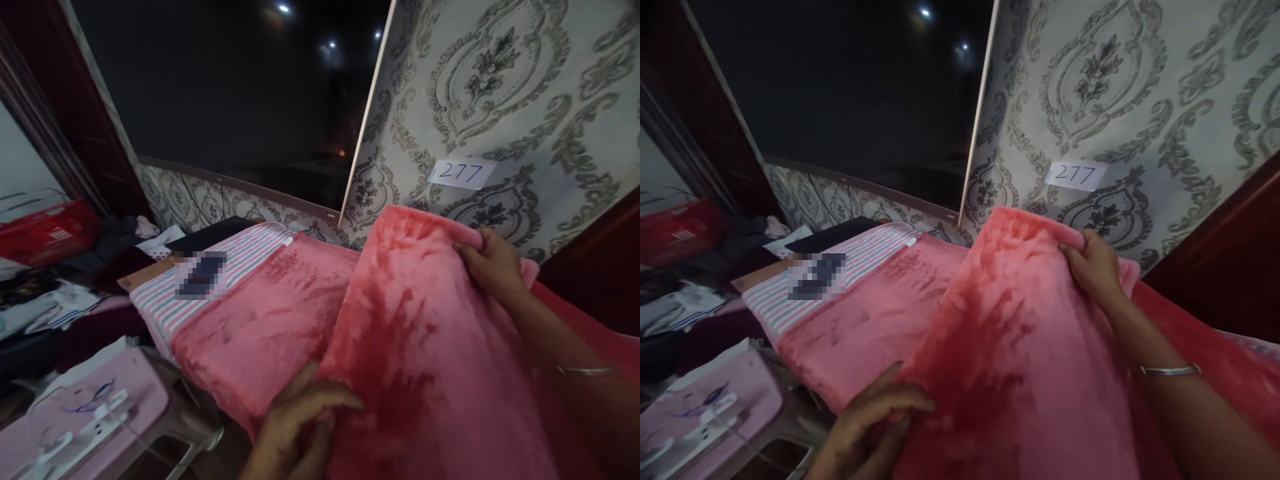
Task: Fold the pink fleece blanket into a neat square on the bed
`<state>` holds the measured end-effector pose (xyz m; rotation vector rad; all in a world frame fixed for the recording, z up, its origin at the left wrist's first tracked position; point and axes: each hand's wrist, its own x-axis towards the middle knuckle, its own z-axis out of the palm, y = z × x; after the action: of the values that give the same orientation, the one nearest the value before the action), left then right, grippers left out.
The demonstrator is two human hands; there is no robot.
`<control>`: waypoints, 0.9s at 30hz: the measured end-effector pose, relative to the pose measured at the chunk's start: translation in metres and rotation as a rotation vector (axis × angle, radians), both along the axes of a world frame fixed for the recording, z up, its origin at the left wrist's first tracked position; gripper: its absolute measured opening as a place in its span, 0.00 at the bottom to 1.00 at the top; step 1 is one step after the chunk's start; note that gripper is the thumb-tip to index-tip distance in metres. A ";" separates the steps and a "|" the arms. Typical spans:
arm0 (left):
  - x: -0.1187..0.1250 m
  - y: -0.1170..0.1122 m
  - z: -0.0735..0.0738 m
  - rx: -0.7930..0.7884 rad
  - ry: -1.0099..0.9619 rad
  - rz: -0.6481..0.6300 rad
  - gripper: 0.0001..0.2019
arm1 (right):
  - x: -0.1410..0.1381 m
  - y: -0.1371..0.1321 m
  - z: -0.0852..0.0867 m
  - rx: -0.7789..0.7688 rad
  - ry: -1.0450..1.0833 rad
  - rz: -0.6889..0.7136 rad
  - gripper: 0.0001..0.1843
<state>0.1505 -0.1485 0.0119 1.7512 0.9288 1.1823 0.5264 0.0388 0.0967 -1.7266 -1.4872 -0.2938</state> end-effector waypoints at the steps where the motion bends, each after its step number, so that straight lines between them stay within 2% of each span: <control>1: -0.011 0.001 0.011 0.018 -0.003 0.034 0.12 | -0.008 0.006 0.013 0.007 -0.001 0.020 0.11; 3: -0.036 0.008 0.028 0.032 -0.003 0.168 0.11 | -0.029 0.023 0.029 0.000 0.010 0.064 0.12; 4: -0.051 0.013 0.032 0.033 0.001 0.255 0.10 | -0.042 0.035 0.031 -0.009 0.015 0.088 0.11; 6: -0.081 0.029 0.029 0.014 0.033 0.406 0.13 | -0.075 0.059 0.022 -0.045 0.000 0.120 0.09; 7: -0.095 0.038 0.023 -0.001 0.049 0.460 0.16 | -0.093 0.071 0.011 -0.064 -0.009 0.121 0.09; 9: -0.121 0.057 0.000 -0.071 0.103 0.514 0.22 | -0.130 0.089 -0.022 -0.193 -0.052 0.111 0.14; 12: -0.149 0.077 -0.047 -0.120 0.230 0.557 0.29 | -0.173 0.101 -0.081 -0.562 -0.177 0.148 0.23; 14: -0.160 0.082 -0.073 -0.089 0.274 0.563 0.32 | -0.187 0.101 -0.112 -0.678 -0.198 0.197 0.25; 16: -0.166 0.082 -0.087 -0.081 0.293 0.558 0.32 | -0.189 0.100 -0.129 -0.717 -0.203 0.226 0.27; 17: -0.168 0.081 -0.089 -0.081 0.312 0.557 0.32 | -0.186 0.099 -0.132 -0.726 -0.205 0.233 0.27; 19: -0.167 0.078 -0.082 -0.028 0.402 0.591 0.30 | -0.177 0.098 -0.129 -0.746 -0.227 0.248 0.29; 21: -0.159 0.076 -0.067 0.138 0.552 0.691 0.27 | -0.167 0.096 -0.120 -0.756 -0.275 0.236 0.30; 23: -0.140 0.075 -0.052 0.353 0.687 0.742 0.26 | -0.160 0.091 -0.113 -0.743 -0.331 0.192 0.32; 25: -0.110 0.073 -0.045 0.518 0.775 0.635 0.26 | -0.157 0.083 -0.114 -0.719 -0.366 0.156 0.34; 27: -0.076 0.069 -0.050 0.615 0.846 0.427 0.29 | -0.154 0.074 -0.123 -0.718 -0.373 0.144 0.36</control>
<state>0.0744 -0.0796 -0.0383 2.7504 1.6039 1.0321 0.3725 0.1125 -0.0262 -2.1759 -2.1616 0.0107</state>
